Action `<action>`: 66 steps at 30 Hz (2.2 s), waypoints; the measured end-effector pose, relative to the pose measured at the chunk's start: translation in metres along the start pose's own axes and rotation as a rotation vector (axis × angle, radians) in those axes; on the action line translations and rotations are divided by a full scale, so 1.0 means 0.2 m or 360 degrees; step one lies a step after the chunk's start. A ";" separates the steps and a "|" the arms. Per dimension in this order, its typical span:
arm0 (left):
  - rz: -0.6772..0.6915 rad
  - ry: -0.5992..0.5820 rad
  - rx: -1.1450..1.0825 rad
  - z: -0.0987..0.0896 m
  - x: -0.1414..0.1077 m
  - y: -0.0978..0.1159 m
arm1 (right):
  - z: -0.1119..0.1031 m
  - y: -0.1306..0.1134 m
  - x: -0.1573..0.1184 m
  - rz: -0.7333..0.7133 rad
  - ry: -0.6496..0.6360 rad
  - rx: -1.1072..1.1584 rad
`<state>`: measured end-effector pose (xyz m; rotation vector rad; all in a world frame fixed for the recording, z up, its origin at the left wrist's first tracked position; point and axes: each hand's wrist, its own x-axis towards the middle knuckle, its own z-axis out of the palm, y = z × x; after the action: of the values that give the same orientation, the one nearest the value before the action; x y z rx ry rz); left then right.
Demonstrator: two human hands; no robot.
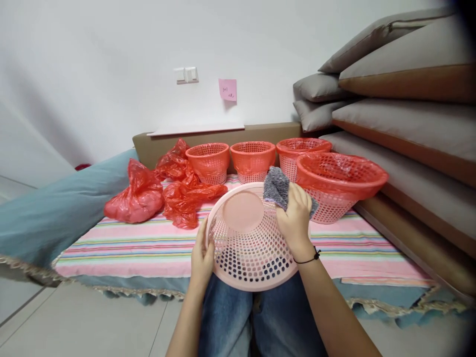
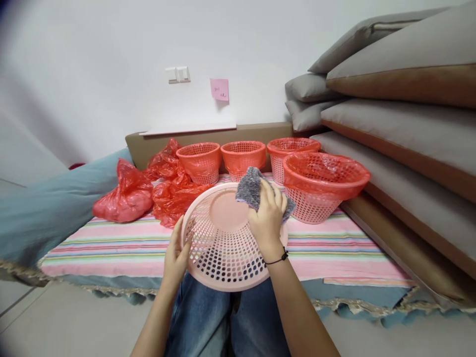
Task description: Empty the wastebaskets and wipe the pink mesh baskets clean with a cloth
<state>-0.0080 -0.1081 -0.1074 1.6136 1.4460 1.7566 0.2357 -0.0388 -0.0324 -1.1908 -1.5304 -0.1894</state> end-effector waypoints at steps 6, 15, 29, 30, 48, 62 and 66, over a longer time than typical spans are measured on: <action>0.0059 -0.0117 0.0044 -0.08 0.03 0.03 | 0.05 -0.30 0.04 -0.0555 -0.0459 0.0065; 0.0118 -0.0298 0.0092 -0.02 0.15 0.08 | 0.07 -0.27 0.08 -0.0390 -0.0461 0.0051; -0.0070 -0.0046 -0.0177 0.04 -0.01 -0.05 | -0.15 0.17 -0.25 0.0616 0.0077 0.0150; -0.0071 -0.0081 -0.0161 0.04 0.00 -0.05 | -0.14 0.15 -0.21 0.0541 0.0060 0.0105; -0.0294 0.0280 -0.0089 0.27 -0.20 -0.03 | 0.09 -0.26 0.20 -0.0498 -0.0505 -0.0191; 0.0515 -0.0359 0.0400 0.06 0.42 0.20 | -0.05 -0.05 0.11 -0.0003 -0.0262 -0.0256; 0.0564 -0.0511 0.0432 0.14 0.47 0.27 | 0.01 -0.12 0.14 -0.0329 -0.0341 -0.0264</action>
<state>0.0085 -0.0439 -0.0168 2.2913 1.3490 1.4149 0.2206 -0.0327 -0.0005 -1.2111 -1.8567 -0.3409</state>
